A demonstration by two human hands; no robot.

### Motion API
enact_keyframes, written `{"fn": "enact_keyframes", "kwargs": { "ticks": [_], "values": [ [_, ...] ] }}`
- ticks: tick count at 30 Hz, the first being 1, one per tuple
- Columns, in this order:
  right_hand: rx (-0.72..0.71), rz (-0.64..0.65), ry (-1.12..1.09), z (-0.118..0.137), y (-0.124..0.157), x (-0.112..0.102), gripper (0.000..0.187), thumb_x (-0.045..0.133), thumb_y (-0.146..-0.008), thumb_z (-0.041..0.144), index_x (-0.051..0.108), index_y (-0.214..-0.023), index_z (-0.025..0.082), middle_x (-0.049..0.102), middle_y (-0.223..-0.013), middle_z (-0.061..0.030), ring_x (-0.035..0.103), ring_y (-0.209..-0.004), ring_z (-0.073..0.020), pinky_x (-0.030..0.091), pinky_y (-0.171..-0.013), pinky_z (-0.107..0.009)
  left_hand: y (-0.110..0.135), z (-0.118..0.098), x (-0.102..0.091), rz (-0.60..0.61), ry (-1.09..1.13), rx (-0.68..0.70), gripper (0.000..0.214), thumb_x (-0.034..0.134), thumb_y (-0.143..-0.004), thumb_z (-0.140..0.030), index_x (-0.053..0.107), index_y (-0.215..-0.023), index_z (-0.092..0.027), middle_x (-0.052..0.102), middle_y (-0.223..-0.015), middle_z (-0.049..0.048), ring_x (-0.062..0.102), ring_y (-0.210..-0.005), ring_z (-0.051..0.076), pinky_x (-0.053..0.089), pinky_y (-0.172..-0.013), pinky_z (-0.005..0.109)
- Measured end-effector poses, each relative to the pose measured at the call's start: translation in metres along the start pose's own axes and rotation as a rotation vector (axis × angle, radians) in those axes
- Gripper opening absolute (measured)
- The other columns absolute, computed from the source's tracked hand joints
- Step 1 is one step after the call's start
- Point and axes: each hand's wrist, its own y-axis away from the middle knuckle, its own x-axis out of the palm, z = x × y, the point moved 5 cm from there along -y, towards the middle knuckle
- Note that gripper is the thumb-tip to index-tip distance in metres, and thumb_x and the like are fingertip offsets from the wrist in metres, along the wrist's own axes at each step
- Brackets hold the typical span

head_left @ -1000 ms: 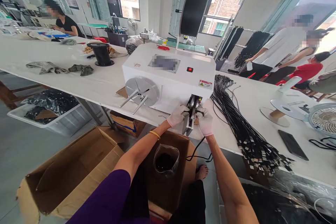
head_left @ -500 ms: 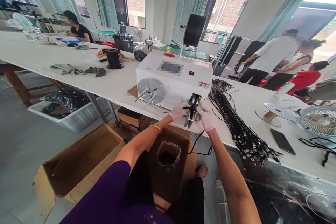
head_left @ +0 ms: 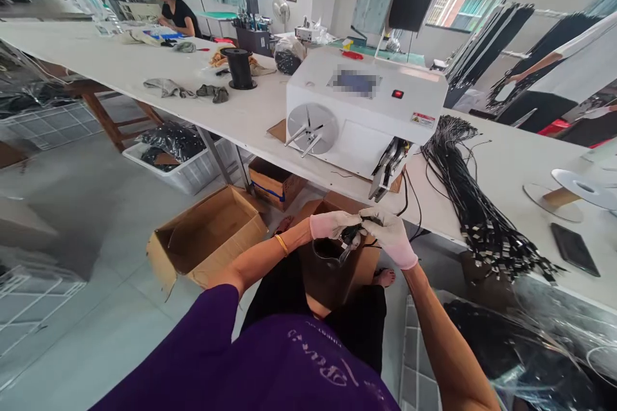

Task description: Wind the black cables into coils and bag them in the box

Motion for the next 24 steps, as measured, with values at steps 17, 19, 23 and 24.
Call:
{"fn": "enact_keyframes", "kwargs": {
  "ticks": [17,19,23,24],
  "values": [
    [0.088,-0.144,0.38,-0.096,0.12,0.075,0.055,0.062,-0.075,0.025,0.054,-0.129,0.018,0.055,-0.124,-0.012,0.057,-0.111,-0.0274,0.047,-0.095,-0.042,0.015,0.13,0.01,-0.449,0.341,-0.116,0.023,0.069,-0.074,-0.03,0.055,-0.073,-0.012,0.049,-0.061,-0.0022,0.049,-0.056,0.007,0.041,-0.058,0.021],
    [0.124,-0.149,0.376,-0.11,0.13,0.081,0.051,0.061,-0.076,0.026,0.056,-0.126,0.019,0.057,-0.12,-0.0109,0.058,-0.107,-0.0286,0.048,-0.093,-0.042,0.019,0.144,0.016,-0.455,0.333,-0.157,0.023,0.067,-0.076,-0.031,0.055,-0.072,-0.012,0.047,-0.059,-0.003,0.047,-0.054,0.008,0.039,-0.056,0.021],
    [0.186,-0.185,0.342,-0.13,0.139,0.083,0.042,0.066,-0.074,0.029,0.064,-0.115,0.022,0.063,-0.111,-0.0083,0.062,-0.097,-0.0305,0.051,-0.085,-0.038,0.017,0.156,0.022,-0.471,0.3,-0.207,0.023,0.064,-0.079,-0.033,0.056,-0.074,-0.012,0.046,-0.057,-0.0037,0.047,-0.051,0.008,0.04,-0.053,0.022],
    [0.196,-0.191,0.326,-0.133,0.136,0.078,0.04,0.067,-0.072,0.03,0.066,-0.112,0.023,0.064,-0.108,-0.0073,0.063,-0.095,-0.0299,0.051,-0.084,-0.036,0.014,0.155,0.021,-0.476,0.289,-0.206,0.023,0.064,-0.08,-0.034,0.056,-0.075,-0.012,0.047,-0.058,-0.0033,0.047,-0.052,0.008,0.041,-0.054,0.022]
  ]
}}
